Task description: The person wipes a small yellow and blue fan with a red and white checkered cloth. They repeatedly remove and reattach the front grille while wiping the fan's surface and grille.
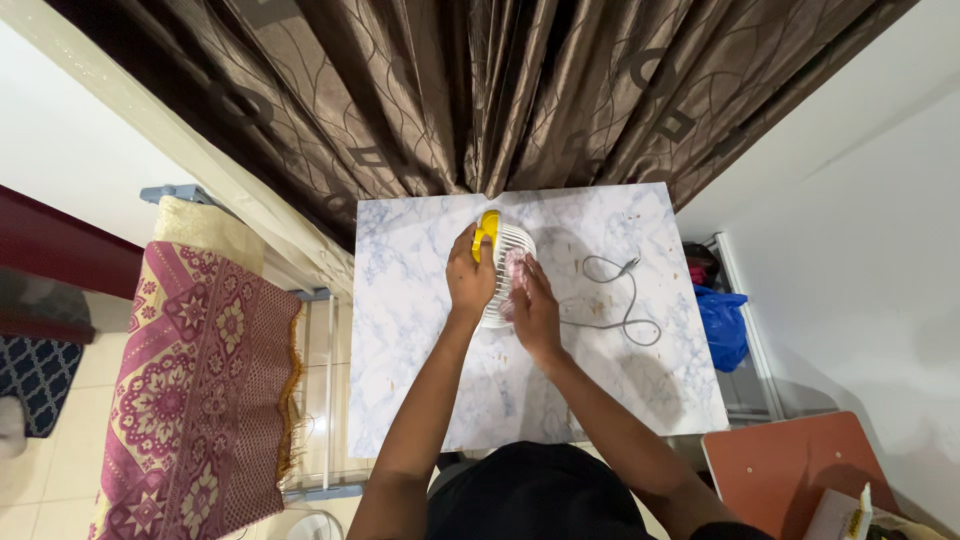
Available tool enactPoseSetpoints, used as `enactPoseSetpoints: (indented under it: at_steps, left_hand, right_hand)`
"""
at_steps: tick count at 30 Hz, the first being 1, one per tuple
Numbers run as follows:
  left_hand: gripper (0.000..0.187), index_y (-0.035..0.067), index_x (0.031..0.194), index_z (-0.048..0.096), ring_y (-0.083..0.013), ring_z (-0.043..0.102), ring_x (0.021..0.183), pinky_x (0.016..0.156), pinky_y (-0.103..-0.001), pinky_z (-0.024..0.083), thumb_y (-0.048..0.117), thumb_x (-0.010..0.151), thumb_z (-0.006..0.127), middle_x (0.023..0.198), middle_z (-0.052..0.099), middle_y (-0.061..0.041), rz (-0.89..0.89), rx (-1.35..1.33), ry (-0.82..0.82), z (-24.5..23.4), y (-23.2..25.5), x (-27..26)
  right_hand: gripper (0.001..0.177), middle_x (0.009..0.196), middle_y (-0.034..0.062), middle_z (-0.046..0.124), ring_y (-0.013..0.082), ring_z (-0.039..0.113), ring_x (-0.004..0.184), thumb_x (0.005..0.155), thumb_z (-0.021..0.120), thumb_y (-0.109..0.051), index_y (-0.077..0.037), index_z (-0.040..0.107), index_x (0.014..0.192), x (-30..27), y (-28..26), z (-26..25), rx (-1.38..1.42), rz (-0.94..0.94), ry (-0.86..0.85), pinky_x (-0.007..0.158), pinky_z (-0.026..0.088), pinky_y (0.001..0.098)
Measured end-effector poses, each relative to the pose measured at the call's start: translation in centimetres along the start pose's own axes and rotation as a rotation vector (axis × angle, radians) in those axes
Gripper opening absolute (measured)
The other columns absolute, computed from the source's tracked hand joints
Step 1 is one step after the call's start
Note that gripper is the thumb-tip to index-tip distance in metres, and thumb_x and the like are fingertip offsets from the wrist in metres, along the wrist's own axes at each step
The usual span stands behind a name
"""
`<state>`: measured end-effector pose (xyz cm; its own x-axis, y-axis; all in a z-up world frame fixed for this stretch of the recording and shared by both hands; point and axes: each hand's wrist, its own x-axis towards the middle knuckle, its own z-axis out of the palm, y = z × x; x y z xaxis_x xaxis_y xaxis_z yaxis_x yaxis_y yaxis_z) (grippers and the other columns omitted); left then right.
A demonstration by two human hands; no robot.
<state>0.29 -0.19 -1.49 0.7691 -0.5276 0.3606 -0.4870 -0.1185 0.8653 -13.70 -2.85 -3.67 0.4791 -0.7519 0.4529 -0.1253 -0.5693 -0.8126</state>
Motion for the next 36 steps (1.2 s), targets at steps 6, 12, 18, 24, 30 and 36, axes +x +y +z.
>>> enactPoseSetpoints:
  at_steps: [6, 12, 18, 24, 30, 36]
  left_hand:
    - [0.044, -0.004, 0.133, 0.063, -0.0424, 0.065, 0.119, 0.105, -0.045, 0.05, 0.025, 0.104, 0.05, 0.129, 0.067, -0.026, 0.001, 0.013, -0.024, 0.0, -0.7, 0.1]
    - [0.043, -0.005, 0.132, 0.062, -0.0427, 0.065, 0.117, 0.103, -0.045, 0.051, 0.022, 0.1, 0.056, 0.129, 0.067, -0.027, 0.002, 0.052, 0.047, 0.6, -0.5, 0.3]
    - [0.042, -0.005, 0.132, 0.063, -0.0418, 0.065, 0.118, 0.104, -0.045, 0.05, 0.019, 0.099, 0.056, 0.129, 0.068, -0.026, -0.028, 0.06, 0.041, 0.6, -0.5, 0.2]
    - [0.039, -0.005, 0.131, 0.064, -0.0404, 0.065, 0.119, 0.105, -0.043, 0.05, 0.019, 0.101, 0.054, 0.129, 0.068, -0.025, -0.027, 0.01, 0.062, 0.4, -0.3, 0.2]
    - [0.04, -0.004, 0.131, 0.065, -0.0407, 0.064, 0.119, 0.104, -0.044, 0.049, 0.021, 0.102, 0.053, 0.128, 0.068, -0.024, -0.057, 0.01, 0.06, 0.2, 0.3, 0.1]
    - [0.039, -0.004, 0.131, 0.065, -0.041, 0.064, 0.119, 0.106, -0.044, 0.048, 0.021, 0.103, 0.052, 0.129, 0.068, -0.025, -0.041, 0.013, 0.048, 0.4, -0.4, 0.2]
  right_hand:
    - [0.036, 0.145, 0.0268, 0.055, 0.0447, 0.056, 0.134, 0.108, 0.052, -0.014, 0.004, 0.057, 0.139, 3.1, 1.8, 2.2, -0.203, -0.074, 0.053, 0.112, 0.046, 0.0446]
    - [0.032, 0.107, 0.0257, 0.072, 0.0431, 0.07, 0.101, 0.1, 0.061, -0.024, 0.001, 0.072, 0.116, 9.8, 7.7, 4.0, -0.179, 0.093, -0.026, 0.088, 0.056, 0.0454]
    - [0.035, 0.084, 0.0195, 0.076, 0.03, 0.074, 0.076, 0.092, 0.069, -0.032, 0.0, 0.073, 0.104, 14.1, 12.4, 5.5, 0.039, 0.587, -0.157, 0.071, 0.055, 0.0395]
    - [0.034, 0.093, 0.0181, 0.075, 0.0279, 0.072, 0.08, 0.102, 0.059, -0.031, -0.002, 0.073, 0.115, 10.3, 8.8, 3.2, -0.008, 0.316, -0.081, 0.077, 0.055, 0.0379]
    - [0.04, 0.155, 0.0233, 0.051, 0.0358, 0.051, 0.143, 0.109, 0.048, -0.019, -0.001, 0.054, 0.144, 1.3, 2.2, 0.3, -0.105, -0.011, -0.056, 0.117, 0.041, 0.0377]
    - [0.047, 0.161, 0.0306, 0.037, 0.0443, 0.03, 0.153, 0.108, 0.047, -0.012, 0.002, 0.045, 0.153, -1.7, 1.6, 1.9, -0.162, -0.13, -0.038, 0.124, 0.023, 0.0441]
